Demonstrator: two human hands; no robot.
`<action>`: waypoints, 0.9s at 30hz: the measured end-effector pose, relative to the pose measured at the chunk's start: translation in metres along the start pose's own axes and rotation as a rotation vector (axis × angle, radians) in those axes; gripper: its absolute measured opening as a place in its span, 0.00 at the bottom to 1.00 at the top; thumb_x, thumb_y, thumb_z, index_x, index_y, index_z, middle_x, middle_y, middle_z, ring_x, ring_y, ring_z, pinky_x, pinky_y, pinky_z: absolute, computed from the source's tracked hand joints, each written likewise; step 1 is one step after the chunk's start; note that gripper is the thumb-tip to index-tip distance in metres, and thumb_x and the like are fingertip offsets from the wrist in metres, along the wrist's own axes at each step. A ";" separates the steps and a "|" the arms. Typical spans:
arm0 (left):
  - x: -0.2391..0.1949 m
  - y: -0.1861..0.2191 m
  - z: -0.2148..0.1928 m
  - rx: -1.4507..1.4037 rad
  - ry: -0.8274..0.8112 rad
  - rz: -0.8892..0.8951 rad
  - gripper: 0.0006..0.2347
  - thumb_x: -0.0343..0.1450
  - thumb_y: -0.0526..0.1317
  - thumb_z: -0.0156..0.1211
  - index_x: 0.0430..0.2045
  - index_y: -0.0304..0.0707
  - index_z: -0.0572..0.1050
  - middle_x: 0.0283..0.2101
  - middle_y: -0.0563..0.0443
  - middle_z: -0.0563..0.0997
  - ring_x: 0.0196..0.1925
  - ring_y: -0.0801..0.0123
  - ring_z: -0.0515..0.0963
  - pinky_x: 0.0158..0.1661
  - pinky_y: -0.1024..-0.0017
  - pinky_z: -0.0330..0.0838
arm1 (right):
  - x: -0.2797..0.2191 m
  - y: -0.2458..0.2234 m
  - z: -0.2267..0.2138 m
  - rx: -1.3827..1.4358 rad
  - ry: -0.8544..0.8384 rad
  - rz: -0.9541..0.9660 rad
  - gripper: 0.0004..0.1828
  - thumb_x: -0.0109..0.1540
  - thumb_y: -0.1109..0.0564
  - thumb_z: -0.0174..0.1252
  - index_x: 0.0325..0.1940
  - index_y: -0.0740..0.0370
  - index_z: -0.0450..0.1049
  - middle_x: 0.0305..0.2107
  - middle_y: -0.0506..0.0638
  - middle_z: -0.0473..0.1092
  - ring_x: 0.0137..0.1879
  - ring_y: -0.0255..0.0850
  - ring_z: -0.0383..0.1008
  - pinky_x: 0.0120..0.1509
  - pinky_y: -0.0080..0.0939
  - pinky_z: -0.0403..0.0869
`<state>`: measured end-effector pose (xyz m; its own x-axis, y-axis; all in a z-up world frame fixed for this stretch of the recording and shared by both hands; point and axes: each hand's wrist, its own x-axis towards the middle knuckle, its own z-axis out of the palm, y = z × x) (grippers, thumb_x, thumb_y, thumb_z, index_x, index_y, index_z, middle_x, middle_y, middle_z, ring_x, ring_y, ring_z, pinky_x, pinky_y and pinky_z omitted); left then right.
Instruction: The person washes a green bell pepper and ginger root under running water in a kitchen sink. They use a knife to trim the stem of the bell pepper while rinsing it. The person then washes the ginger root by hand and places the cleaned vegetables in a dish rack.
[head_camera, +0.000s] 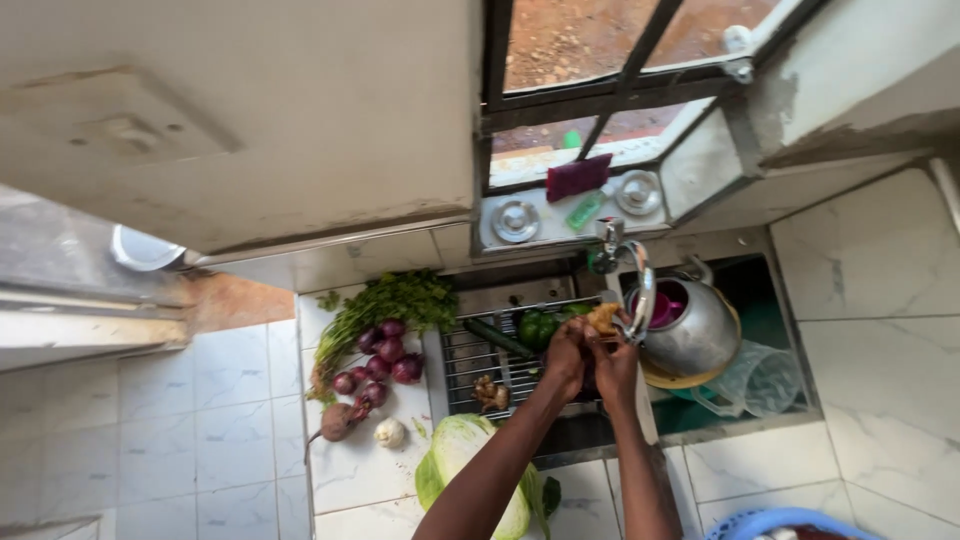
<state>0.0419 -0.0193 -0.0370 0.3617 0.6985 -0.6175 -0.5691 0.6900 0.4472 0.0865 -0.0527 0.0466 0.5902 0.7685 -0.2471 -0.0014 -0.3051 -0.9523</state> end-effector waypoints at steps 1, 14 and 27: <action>-0.002 -0.001 0.010 0.000 -0.006 -0.016 0.08 0.83 0.39 0.56 0.48 0.36 0.80 0.44 0.42 0.82 0.51 0.56 0.83 0.58 0.57 0.76 | 0.002 -0.008 0.000 -0.007 0.014 0.004 0.23 0.73 0.55 0.64 0.71 0.59 0.68 0.58 0.60 0.73 0.61 0.53 0.77 0.70 0.65 0.73; -0.013 0.024 0.035 0.424 0.129 0.303 0.25 0.81 0.57 0.60 0.20 0.36 0.81 0.16 0.46 0.77 0.21 0.65 0.78 0.30 0.70 0.73 | -0.007 -0.041 -0.029 -0.171 -0.005 0.293 0.21 0.71 0.49 0.57 0.66 0.58 0.68 0.22 0.63 0.76 0.21 0.51 0.80 0.32 0.49 0.79; 0.000 0.024 -0.022 0.526 -0.169 0.011 0.16 0.82 0.49 0.60 0.61 0.43 0.79 0.50 0.46 0.84 0.47 0.66 0.85 0.46 0.62 0.85 | -0.031 -0.009 -0.034 0.338 -0.094 0.308 0.16 0.63 0.65 0.71 0.53 0.63 0.77 0.41 0.58 0.81 0.43 0.46 0.82 0.47 0.49 0.84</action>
<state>0.0117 -0.0068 -0.0404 0.4960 0.6968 -0.5182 -0.1433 0.6542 0.7426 0.0957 -0.0927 0.0691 0.4453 0.7234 -0.5276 -0.4375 -0.3383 -0.8331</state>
